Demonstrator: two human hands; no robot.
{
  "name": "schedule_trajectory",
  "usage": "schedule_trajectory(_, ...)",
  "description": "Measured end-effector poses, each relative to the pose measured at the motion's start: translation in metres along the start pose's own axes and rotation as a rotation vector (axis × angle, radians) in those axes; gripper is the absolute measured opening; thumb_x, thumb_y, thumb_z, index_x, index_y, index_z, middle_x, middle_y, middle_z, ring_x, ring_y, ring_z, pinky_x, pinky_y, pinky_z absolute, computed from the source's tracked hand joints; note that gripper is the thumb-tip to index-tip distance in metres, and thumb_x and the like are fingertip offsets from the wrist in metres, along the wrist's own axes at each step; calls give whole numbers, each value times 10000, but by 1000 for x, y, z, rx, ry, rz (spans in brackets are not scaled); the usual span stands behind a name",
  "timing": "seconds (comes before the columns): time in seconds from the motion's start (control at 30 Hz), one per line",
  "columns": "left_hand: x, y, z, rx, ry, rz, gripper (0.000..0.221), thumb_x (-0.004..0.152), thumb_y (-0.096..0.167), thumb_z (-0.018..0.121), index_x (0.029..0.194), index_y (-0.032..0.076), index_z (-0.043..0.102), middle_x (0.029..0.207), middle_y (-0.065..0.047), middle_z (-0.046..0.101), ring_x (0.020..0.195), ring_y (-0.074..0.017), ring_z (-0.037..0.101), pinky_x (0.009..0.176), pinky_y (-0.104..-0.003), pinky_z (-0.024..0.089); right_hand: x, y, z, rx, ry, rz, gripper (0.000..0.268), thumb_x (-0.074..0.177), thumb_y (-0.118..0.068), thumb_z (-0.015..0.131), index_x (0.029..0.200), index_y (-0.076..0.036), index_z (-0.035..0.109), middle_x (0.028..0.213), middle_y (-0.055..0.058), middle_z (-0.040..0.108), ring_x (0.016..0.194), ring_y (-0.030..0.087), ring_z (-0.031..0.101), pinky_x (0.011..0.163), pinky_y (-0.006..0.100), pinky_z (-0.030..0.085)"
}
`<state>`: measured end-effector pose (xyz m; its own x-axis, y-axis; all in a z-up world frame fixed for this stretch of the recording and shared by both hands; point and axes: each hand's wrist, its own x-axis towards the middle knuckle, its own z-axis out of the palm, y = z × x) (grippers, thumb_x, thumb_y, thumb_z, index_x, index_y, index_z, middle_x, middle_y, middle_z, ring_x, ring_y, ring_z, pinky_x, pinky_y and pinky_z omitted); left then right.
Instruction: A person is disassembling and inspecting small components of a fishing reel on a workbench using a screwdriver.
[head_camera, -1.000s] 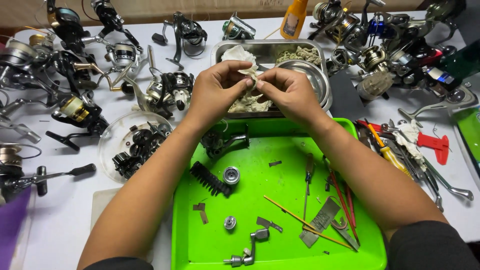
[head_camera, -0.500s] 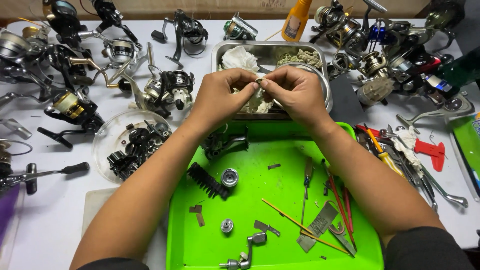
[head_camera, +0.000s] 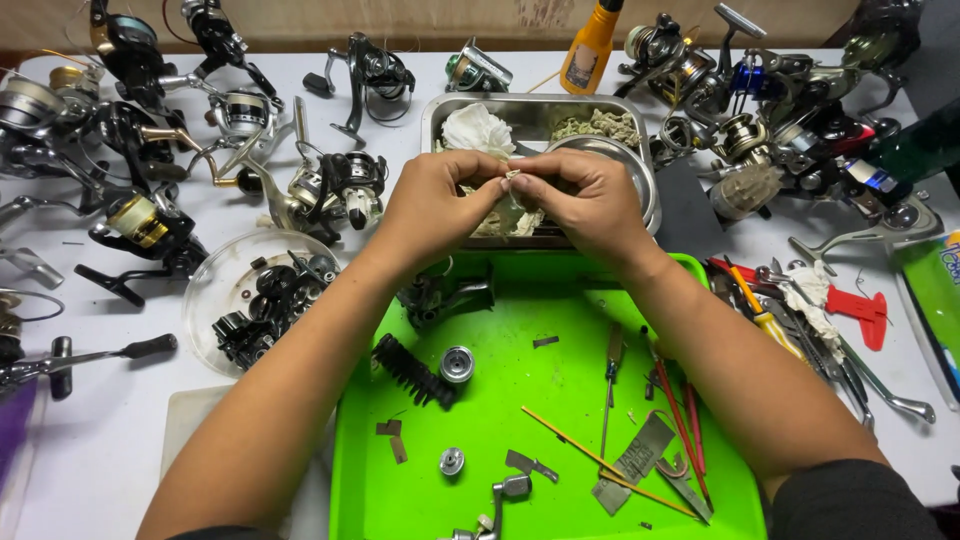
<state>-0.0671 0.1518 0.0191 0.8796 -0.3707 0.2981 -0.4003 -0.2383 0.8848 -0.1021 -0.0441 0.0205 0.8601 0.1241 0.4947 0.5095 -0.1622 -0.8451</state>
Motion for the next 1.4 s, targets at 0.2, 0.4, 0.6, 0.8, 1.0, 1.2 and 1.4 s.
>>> schedule_trajectory(0.2,-5,14,3,41,-47,39,310,879,224,778,1148,71,763,975,-123,794,940,-237,732,828,-385,564,-2,6,-3,-62,93,21,92,977,-65,781,1039,2,784,708,103,702,666,113,658,636,264,570)
schedule_trajectory(0.4,-5,5,3,78,15,78,134,925,163,729,1033,109,788,816,-48,783,812,-174,742,764,-318,559,-2,2,-1,-225,29,-4,104,1022,-124,718,1016,-52,792,686,96,684,657,156,653,624,300,534)
schedule_trajectory(0.6,-4,3,2,96,48,105,102,918,145,716,993,139,785,763,2,766,748,-123,735,718,-260,541,-6,4,2,-43,51,57,66,969,-66,759,1018,-24,770,713,74,695,709,103,632,698,250,545)
schedule_trajectory(0.8,-6,6,6,49,26,53,104,886,161,752,987,143,771,797,1,779,781,-113,749,714,-249,542,-7,8,-1,-105,59,42,123,1043,-103,680,1008,-23,768,677,85,684,666,125,644,673,263,549)
schedule_trajectory(1.0,-6,1,2,-4,28,4,97,882,135,754,974,114,773,756,-21,755,717,-118,719,670,-256,549,-8,11,5,10,54,55,80,1016,-39,696,1038,12,755,720,112,702,708,137,665,717,281,572)
schedule_trajectory(1.2,-3,2,3,-81,44,13,123,899,81,730,1005,116,781,746,-7,752,669,-85,690,645,-233,558,-8,20,7,224,74,142,120,1006,-34,704,1085,55,712,810,136,732,776,164,729,762,342,644)
schedule_trajectory(1.4,-3,-1,6,-176,-13,-74,300,859,74,743,1158,90,751,880,-46,753,786,-107,702,708,-273,603,-9,22,7,295,106,188,148,1021,-60,688,1081,76,684,855,157,735,816,203,751,776,387,667)
